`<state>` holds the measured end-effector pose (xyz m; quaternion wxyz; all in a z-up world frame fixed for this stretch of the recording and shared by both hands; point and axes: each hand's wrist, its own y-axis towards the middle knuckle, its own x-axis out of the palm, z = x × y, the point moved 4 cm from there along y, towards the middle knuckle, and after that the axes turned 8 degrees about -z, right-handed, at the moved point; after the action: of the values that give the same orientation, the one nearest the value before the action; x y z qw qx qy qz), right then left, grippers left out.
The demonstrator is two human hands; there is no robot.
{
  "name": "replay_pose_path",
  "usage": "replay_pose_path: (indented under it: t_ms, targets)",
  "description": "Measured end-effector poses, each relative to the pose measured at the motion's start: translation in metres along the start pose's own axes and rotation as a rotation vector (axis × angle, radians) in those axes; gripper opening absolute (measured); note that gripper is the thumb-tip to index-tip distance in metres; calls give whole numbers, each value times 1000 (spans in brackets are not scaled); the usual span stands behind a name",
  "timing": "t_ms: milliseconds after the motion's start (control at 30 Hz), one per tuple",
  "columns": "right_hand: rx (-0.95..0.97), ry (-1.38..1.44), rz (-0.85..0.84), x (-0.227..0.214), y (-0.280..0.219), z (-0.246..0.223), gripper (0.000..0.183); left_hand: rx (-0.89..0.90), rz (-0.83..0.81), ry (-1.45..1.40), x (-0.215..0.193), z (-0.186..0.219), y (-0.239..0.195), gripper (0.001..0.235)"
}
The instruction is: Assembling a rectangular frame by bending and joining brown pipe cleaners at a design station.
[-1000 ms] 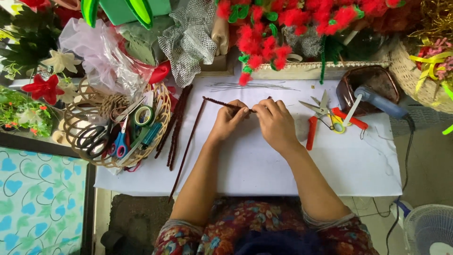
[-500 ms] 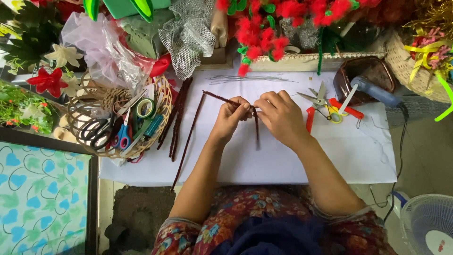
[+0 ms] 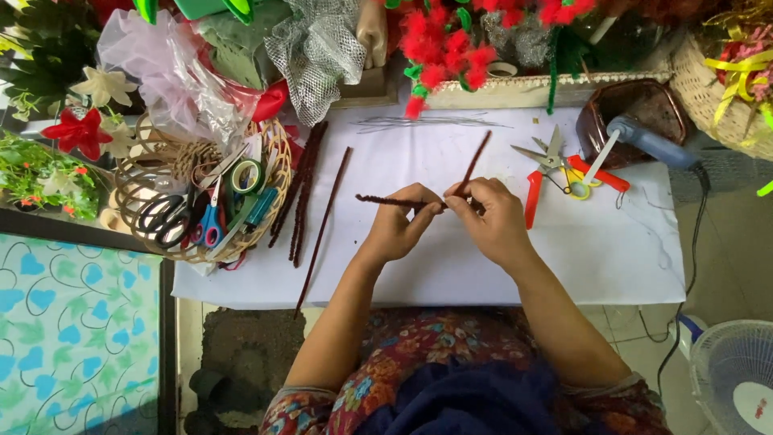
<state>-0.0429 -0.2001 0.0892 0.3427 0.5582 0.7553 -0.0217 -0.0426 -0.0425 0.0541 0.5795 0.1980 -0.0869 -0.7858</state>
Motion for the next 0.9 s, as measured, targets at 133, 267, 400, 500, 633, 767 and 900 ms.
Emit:
replay_pose_path:
  t_ms: [133, 267, 400, 500, 633, 767, 900]
  targets:
    - [218, 138, 52, 11, -10, 7, 32, -45, 4, -7, 3, 5, -7, 7]
    - [43, -86, 115, 20, -14, 15, 19, -125, 57, -55, 5, -12, -15, 12]
    - [-211, -267, 93, 22, -17, 6, 8, -173, 83, -102, 5, -17, -23, 16]
    - [-240, -319, 80, 23, -24, 2, 8, -168, 107, -117, 7, -15, -25, 17]
    - [-270, -295, 100, 20, -29, 0, 7, -134, 72, -75, 8, -15, -29, 15]
    - [-260, -321, 48, 12, -37, -8, 8, -102, 59, -40, 14, -7, -33, 13]
    - [-207, -324, 5, 6, -47, -14, 8, -126, 22, -15, 23, 1, -36, 12]
